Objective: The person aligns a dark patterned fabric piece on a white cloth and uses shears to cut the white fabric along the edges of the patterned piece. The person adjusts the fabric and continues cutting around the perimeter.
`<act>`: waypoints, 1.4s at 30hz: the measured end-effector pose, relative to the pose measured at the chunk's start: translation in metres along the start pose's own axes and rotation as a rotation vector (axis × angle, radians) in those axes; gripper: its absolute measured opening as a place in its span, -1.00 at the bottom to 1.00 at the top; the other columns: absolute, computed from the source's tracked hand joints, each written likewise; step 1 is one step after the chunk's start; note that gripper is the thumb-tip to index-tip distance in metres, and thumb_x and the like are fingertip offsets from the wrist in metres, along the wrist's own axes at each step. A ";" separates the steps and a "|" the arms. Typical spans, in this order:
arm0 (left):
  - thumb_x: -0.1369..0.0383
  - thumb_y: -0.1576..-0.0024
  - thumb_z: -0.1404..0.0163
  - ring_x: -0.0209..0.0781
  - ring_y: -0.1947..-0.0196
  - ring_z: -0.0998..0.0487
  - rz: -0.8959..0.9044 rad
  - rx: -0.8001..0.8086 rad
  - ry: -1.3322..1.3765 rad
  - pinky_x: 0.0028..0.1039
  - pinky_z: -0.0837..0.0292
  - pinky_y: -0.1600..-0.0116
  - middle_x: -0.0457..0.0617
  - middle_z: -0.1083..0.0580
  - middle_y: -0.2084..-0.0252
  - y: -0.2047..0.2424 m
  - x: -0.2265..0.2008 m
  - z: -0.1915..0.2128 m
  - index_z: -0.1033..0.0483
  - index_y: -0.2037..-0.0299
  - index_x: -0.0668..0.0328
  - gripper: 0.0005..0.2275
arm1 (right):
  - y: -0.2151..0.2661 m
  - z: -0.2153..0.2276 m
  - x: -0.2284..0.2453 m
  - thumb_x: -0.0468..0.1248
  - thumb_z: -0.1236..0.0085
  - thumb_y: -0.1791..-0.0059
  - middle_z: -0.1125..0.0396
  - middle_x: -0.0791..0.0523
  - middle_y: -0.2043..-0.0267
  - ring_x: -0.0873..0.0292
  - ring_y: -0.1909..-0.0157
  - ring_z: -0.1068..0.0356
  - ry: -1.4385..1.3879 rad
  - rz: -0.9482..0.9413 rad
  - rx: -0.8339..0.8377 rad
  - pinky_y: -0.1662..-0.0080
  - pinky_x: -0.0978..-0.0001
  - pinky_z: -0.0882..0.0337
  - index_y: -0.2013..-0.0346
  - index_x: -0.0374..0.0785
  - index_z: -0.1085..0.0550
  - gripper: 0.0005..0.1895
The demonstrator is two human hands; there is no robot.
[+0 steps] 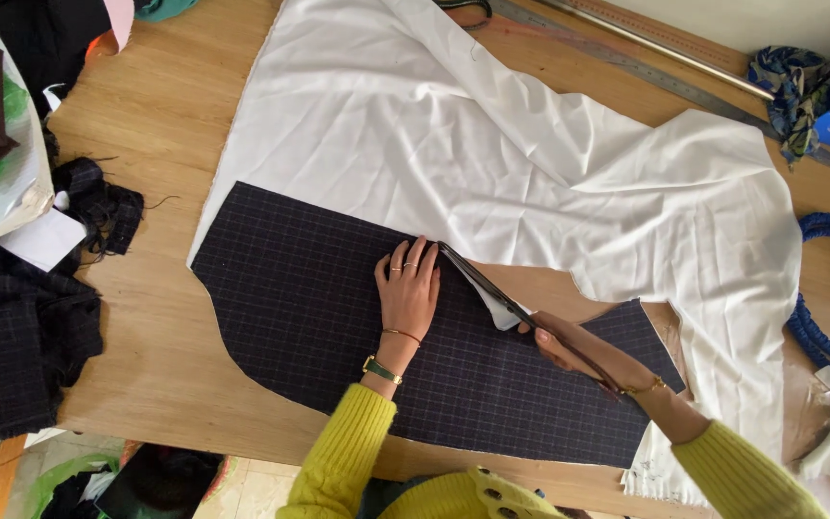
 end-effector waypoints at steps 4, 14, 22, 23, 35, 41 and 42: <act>0.24 -0.28 0.06 -0.15 -0.35 -0.23 0.003 0.001 0.016 -0.12 -0.12 -0.34 -0.19 -0.33 -0.33 0.001 0.002 -0.003 -0.40 -0.23 -0.14 -0.69 | -0.005 -0.006 -0.018 0.03 0.32 -0.19 -0.13 0.18 0.58 0.27 0.60 -0.19 -0.044 0.016 -0.030 0.50 0.48 -0.26 0.35 -0.20 -0.32 -0.56; 0.23 -0.27 0.03 -0.13 -0.32 -0.28 -0.002 -0.030 0.031 -0.11 -0.16 -0.32 -0.17 -0.36 -0.28 0.002 0.002 -0.003 -0.44 -0.17 -0.15 -0.73 | -0.021 -0.006 -0.083 0.15 0.26 -0.14 -0.12 0.21 0.67 0.34 0.66 -0.07 -0.013 -0.081 -0.097 0.54 0.45 -0.17 0.02 -0.21 -0.45 -0.47; 0.25 -0.25 0.01 -0.12 -0.32 -0.30 0.003 -0.031 0.056 -0.11 -0.19 -0.31 -0.15 -0.37 -0.26 0.001 0.002 0.003 -0.46 -0.14 -0.15 -0.75 | -0.010 -0.016 -0.051 0.10 0.13 -0.12 -0.12 0.22 0.68 0.37 0.71 -0.06 -0.252 -0.110 -0.118 0.57 0.56 -0.14 -0.08 -0.22 -0.45 -0.50; 0.25 -0.25 0.00 -0.12 -0.32 -0.31 0.003 -0.032 0.062 -0.11 -0.18 -0.31 -0.15 -0.38 -0.25 0.000 0.002 0.003 -0.47 -0.13 -0.15 -0.76 | -0.009 -0.017 -0.050 0.11 0.15 -0.12 -0.13 0.22 0.68 0.38 0.70 -0.06 -0.271 -0.122 -0.122 0.57 0.59 -0.13 -0.08 -0.20 -0.44 -0.50; 0.29 -0.24 -0.02 -0.11 -0.27 -0.37 0.006 -0.082 0.125 -0.12 -0.21 -0.31 -0.13 -0.41 -0.15 0.000 0.005 0.005 -0.54 0.03 -0.07 -0.86 | -0.005 0.035 -0.071 0.19 0.37 -0.11 -0.17 0.16 0.58 0.29 0.59 -0.18 0.055 -0.227 0.101 0.55 0.51 -0.22 0.23 -0.31 -0.37 -0.39; 0.29 -0.23 -0.03 -0.12 -0.26 -0.39 0.014 -0.089 0.130 -0.14 -0.21 -0.31 -0.13 -0.43 -0.12 0.000 0.005 0.006 -0.55 0.06 -0.06 -0.87 | -0.026 0.041 -0.085 -0.11 0.25 -0.16 -0.38 0.05 0.30 0.36 0.32 -0.41 -0.003 0.154 0.524 0.37 0.73 -0.33 -0.11 -0.43 -0.39 -0.54; 0.30 -0.23 -0.02 -0.12 -0.25 -0.40 0.013 -0.094 0.141 -0.15 -0.21 -0.31 -0.13 -0.44 -0.09 0.000 0.005 0.008 -0.55 0.08 -0.05 -0.88 | -0.036 0.047 -0.099 -0.04 0.26 -0.15 -0.36 0.06 0.34 0.32 0.37 -0.40 0.007 0.081 0.442 0.41 0.63 -0.35 -0.12 -0.41 -0.40 -0.49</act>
Point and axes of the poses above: each hand's wrist, its own y-axis away from the middle knuckle, its own z-axis out of the back of the hand, x = y × z, the point moved 9 cm from there along -y, towards the middle knuckle
